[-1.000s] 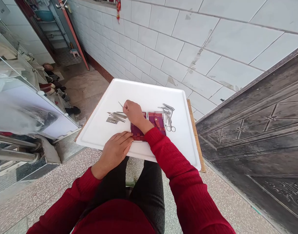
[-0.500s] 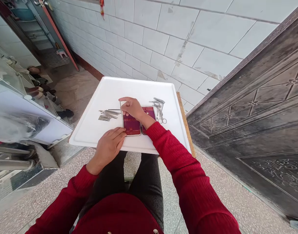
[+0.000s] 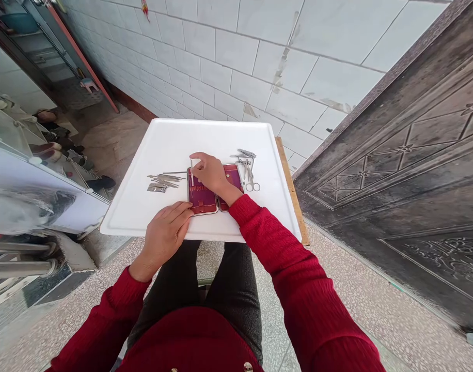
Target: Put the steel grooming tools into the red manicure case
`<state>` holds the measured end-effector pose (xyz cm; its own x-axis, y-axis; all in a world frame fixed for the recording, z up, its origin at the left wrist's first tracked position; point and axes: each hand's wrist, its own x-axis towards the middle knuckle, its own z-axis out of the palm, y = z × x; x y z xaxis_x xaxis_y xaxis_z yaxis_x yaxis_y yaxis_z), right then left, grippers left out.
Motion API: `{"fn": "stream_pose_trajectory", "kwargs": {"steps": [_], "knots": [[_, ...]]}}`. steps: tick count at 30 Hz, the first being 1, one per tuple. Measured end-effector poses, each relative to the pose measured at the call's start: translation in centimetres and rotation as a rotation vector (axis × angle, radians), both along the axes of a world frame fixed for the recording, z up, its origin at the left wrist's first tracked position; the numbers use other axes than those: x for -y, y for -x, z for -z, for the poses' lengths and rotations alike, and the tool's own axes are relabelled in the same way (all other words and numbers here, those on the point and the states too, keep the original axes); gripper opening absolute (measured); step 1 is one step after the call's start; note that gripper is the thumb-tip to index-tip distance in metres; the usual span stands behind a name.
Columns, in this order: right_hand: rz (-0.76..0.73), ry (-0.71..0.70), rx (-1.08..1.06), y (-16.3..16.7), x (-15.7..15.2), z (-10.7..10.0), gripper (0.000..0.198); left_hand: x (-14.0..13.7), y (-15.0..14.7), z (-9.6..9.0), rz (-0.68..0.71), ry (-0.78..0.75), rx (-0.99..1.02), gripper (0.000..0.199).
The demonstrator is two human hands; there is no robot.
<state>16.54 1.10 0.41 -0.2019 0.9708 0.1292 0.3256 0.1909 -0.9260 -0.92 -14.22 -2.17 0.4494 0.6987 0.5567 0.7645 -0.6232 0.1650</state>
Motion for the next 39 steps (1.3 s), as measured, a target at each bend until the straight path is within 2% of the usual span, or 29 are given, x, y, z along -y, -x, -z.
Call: {"fn": "stream_pose_trajectory", "kwargs": {"steps": [10,16,23,39], "knots": [[-0.011,-0.047,0.183,0.0,0.2,-0.5,0.034,0.0,0.0,-0.2,0.002,0.02,0.005,0.026],[0.047,-0.193,0.376,0.2,0.4,-0.4,0.043,-0.1,0.0,-0.2,0.006,-0.021,-0.001,0.023],[0.032,-0.235,0.609,0.6,1.0,-0.4,0.045,-0.1,0.1,-0.2,0.002,-0.015,-0.007,0.024],[-0.039,-0.319,0.833,0.7,2.4,-0.5,0.044,0.0,0.0,0.1,-0.006,0.013,-0.006,0.026]]}}
